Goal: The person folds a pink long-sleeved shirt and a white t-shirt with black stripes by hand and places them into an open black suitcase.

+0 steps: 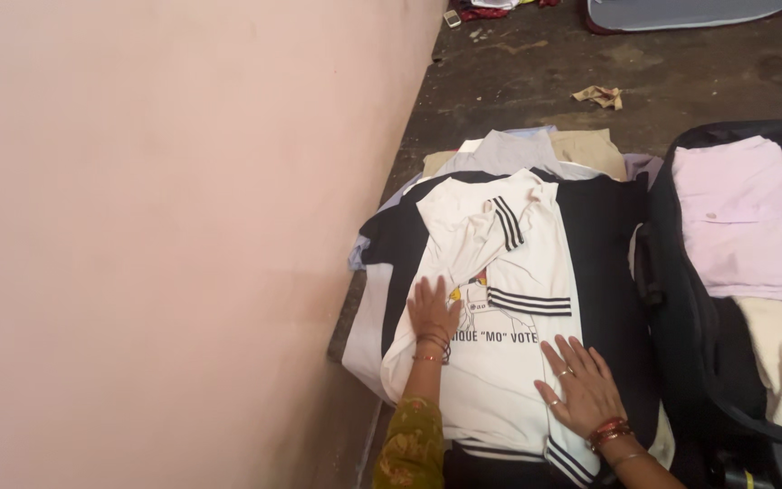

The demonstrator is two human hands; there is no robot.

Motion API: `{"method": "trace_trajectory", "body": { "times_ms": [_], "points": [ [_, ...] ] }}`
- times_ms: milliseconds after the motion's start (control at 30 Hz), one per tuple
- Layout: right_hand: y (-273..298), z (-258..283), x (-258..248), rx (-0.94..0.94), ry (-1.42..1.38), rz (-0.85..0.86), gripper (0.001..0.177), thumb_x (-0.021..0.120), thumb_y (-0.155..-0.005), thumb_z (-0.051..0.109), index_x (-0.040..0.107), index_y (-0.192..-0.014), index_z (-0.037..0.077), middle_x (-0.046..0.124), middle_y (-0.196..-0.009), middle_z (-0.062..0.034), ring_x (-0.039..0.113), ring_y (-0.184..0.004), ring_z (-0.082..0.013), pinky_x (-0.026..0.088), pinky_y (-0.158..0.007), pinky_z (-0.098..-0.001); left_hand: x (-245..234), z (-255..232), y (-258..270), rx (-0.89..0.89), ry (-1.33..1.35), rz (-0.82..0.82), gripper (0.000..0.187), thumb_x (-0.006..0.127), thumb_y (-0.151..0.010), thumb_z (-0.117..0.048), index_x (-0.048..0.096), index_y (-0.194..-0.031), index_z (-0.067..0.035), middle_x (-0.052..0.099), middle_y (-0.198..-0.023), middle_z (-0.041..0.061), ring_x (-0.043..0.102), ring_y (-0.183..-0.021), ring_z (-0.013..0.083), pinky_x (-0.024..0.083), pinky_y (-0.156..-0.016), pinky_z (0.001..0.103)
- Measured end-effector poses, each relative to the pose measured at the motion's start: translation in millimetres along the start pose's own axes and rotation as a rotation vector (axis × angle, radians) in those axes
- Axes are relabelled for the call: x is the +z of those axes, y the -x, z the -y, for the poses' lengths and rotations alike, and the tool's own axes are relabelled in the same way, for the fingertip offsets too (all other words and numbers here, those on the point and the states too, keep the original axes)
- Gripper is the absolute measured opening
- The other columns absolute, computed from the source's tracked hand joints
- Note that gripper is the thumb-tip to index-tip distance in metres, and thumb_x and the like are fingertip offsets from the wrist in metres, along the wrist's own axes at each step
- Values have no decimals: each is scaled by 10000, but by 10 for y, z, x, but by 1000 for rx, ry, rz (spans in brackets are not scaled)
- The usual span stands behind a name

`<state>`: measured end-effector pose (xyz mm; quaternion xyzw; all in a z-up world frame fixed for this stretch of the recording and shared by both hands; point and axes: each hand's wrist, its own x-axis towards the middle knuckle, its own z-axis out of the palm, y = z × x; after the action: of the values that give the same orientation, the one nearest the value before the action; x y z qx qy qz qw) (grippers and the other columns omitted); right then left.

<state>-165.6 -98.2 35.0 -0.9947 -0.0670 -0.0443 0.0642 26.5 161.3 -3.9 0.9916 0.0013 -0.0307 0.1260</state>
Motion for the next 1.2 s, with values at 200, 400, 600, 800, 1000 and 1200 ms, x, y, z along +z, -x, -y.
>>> {"method": "trace_trajectory", "body": {
  "times_ms": [200,400,600,800,1000,1200],
  "points": [
    [0,16,-21,31,37,83,715,371,-927,628,350,-1537,255,344,-1600,-63,264,-1505,-229,188,-1236,-431,-131,259,719,-223,20,-120,399,560,-960,-252,546,-1338,-125,550,-1376,108,510,-1315,317,416,-1062,482],
    [47,20,-10,35,6,56,715,362,-931,638,353,-1544,271,345,-1606,-61,261,-1510,-230,178,-1242,-429,-299,525,1172,-386,-89,-30,354,653,-854,-200,577,-1191,-120,627,-1222,103,615,-1155,311,487,-970,481],
    [53,-9,68,7,11,18,711,355,-945,636,358,-1555,271,338,-1620,-69,261,-1518,-241,172,-1243,-435,-432,696,1401,-426,-74,120,491,734,-829,-209,533,-1261,-88,673,-1196,131,655,-1149,313,535,-948,436],
    [48,-23,117,9,45,69,719,326,-963,650,304,-1579,279,286,-1644,-58,221,-1531,-230,153,-1248,-437,-296,860,1585,-514,-39,56,522,796,-780,-219,568,-1237,-109,671,-1251,127,638,-1214,299,547,-959,415],
    [34,-104,218,-22,54,127,783,322,-949,696,252,-1599,266,222,-1669,-53,157,-1548,-230,111,-1243,-441,-38,1034,1514,-526,61,103,347,765,-807,-230,698,-1139,-154,688,-1253,147,656,-1182,340,571,-935,429],
    [111,-158,261,-23,51,181,801,307,-950,708,182,-1615,281,151,-1688,-27,95,-1558,-217,85,-1251,-448,-267,898,1758,-354,182,-50,344,684,-836,-347,709,-1069,-96,736,-1074,150,701,-1056,372,565,-905,473]
  ]
}}
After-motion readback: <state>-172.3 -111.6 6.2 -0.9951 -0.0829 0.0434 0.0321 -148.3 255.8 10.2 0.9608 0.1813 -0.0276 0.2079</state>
